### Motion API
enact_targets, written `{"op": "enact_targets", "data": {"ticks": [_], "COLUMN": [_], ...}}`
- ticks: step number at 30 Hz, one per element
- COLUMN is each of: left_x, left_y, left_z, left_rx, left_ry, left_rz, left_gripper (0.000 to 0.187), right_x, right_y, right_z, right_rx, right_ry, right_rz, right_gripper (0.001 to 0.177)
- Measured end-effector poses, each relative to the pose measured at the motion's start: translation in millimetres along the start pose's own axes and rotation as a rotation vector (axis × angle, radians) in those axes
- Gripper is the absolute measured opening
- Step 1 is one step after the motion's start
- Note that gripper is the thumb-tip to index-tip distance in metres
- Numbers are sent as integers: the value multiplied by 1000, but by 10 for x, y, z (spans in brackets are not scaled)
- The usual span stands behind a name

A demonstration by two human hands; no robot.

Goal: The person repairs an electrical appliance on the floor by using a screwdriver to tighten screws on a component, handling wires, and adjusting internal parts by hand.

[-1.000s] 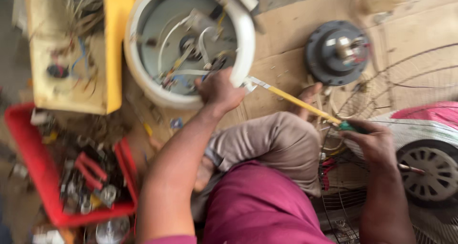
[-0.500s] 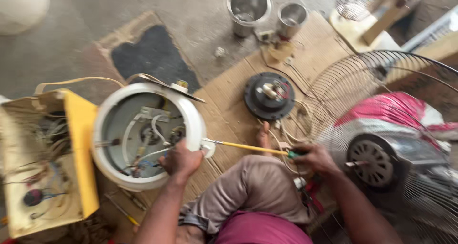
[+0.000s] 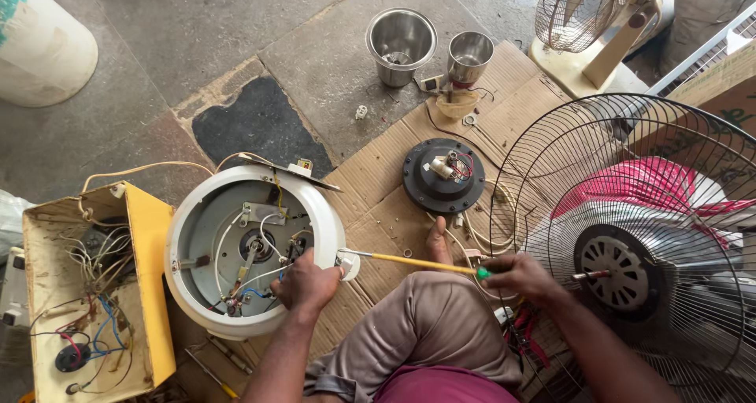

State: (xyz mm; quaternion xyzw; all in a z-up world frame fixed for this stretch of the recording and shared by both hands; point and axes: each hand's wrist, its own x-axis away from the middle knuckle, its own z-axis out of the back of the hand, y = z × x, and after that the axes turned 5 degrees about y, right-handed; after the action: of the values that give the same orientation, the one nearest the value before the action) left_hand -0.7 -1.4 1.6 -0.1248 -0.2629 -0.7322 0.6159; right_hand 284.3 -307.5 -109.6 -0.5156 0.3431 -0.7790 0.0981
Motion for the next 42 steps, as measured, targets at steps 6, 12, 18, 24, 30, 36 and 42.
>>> {"op": "enact_targets", "data": {"ticks": [6,12,18,24,30,36,42], "left_x": [-49,-145,-164,-185,-219,-138,-112], "left_y": [-68,-86,-160,-124,-140,-140,-139], "left_z": [-70,-135,-198,-207,-228,-185,-166], "left_rx": [-46,-23,-70,-41,-53,-20,-7], "left_ry": [37,69,58,54,38,69,84], "left_rz": [-38,-15,-8,13,34,13,-21], "left_gripper": [53,59,57,57,55,56,53], "right_x": [166,239,55,296,44,224,276], "right_y": [-48,-35,-17,-62,-70,-98,-201], "right_z": [48,151,44,206,53,126,104], "right_rx": [-182,-258,-179,-426,157,-83,-63], "right_ry": [-130,-522,-32,-607,-32,-284,-384], "right_rz": [-147,-176,197,-266,120,21,-105], "right_gripper": [45,41,38,46,35,46,34]}}
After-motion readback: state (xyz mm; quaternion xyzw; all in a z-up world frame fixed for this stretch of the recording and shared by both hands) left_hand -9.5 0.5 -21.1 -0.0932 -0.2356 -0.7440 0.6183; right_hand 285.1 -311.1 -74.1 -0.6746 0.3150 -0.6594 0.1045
